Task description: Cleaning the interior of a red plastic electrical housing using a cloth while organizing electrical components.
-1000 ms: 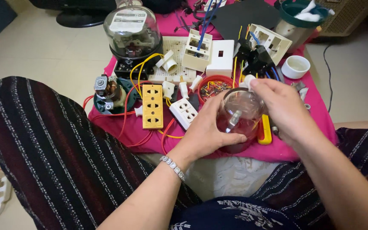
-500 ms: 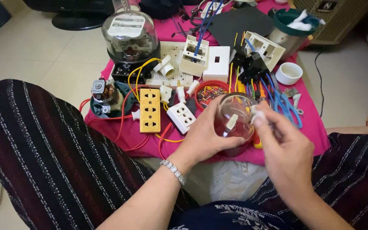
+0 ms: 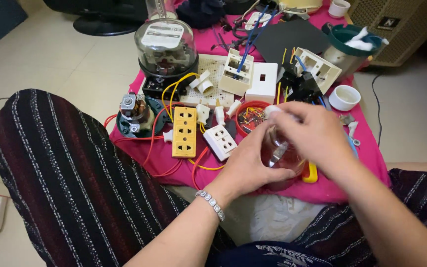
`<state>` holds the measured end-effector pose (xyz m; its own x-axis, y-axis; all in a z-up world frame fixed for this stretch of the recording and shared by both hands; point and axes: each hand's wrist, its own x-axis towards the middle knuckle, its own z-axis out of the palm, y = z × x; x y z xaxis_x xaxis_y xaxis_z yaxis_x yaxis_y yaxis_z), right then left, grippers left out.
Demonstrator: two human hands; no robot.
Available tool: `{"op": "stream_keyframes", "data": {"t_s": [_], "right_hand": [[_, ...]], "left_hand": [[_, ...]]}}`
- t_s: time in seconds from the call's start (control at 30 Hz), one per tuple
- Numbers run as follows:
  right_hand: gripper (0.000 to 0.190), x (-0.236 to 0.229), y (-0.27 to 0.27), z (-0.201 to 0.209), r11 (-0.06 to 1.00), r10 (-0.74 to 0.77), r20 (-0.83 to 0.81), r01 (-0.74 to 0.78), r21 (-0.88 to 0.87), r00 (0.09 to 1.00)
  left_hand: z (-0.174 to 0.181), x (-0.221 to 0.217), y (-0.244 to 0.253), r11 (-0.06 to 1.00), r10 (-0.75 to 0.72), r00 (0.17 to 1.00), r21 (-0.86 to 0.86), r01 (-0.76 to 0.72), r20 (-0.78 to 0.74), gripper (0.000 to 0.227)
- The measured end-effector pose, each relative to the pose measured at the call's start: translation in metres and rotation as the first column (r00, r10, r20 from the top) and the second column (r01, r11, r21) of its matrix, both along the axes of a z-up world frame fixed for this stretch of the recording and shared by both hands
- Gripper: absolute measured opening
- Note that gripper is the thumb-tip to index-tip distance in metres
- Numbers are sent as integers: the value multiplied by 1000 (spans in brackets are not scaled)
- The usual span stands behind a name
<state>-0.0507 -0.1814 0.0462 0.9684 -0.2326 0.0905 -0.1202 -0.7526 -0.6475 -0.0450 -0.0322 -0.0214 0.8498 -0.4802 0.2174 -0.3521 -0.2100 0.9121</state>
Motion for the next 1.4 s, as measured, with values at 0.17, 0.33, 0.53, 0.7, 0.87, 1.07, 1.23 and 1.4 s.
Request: {"op": "stream_keyframes", "data": {"t_s": [0.17, 0.33, 0.53, 0.7, 0.87, 1.07, 1.23, 1.4], "right_hand": [[35, 3, -31, -9, 802, -27, -232, 160, 576, 972], [38, -25, -34, -31, 619, -89, -215, 223, 753, 973], [28, -39, -21, -16, 637, -184, 46, 83, 767, 982], [32, -56, 21, 6, 990, 65, 459, -117, 85, 886], [27, -37, 33, 10, 987, 156, 574, -105, -121, 804], [35, 7, 10, 24, 850, -66, 165, -32, 526, 984], [27, 30, -42, -10, 653, 17, -56, 31, 757, 998], [30, 11, -16, -9, 560, -35, -179, 168, 811, 983]], "left_hand": [[-2, 3, -1, 1000, 7, 998, 21, -9, 62, 100], [-3, 2, -2, 1000, 15, 997, 14, -16, 74, 95], [12, 1, -7, 895, -121, 973, -445, 21, -198, 85], [20, 6, 5, 800, -93, 952, -592, -103, -292, 74], [22, 7, 8, 807, -61, 946, -573, -142, -319, 62], [16, 4, 4, 769, -242, 907, -638, -36, -344, 70], [24, 3, 4, 741, -326, 787, -658, -131, -524, 93], [13, 15, 10, 582, -496, 519, -710, -397, -696, 83]]}}
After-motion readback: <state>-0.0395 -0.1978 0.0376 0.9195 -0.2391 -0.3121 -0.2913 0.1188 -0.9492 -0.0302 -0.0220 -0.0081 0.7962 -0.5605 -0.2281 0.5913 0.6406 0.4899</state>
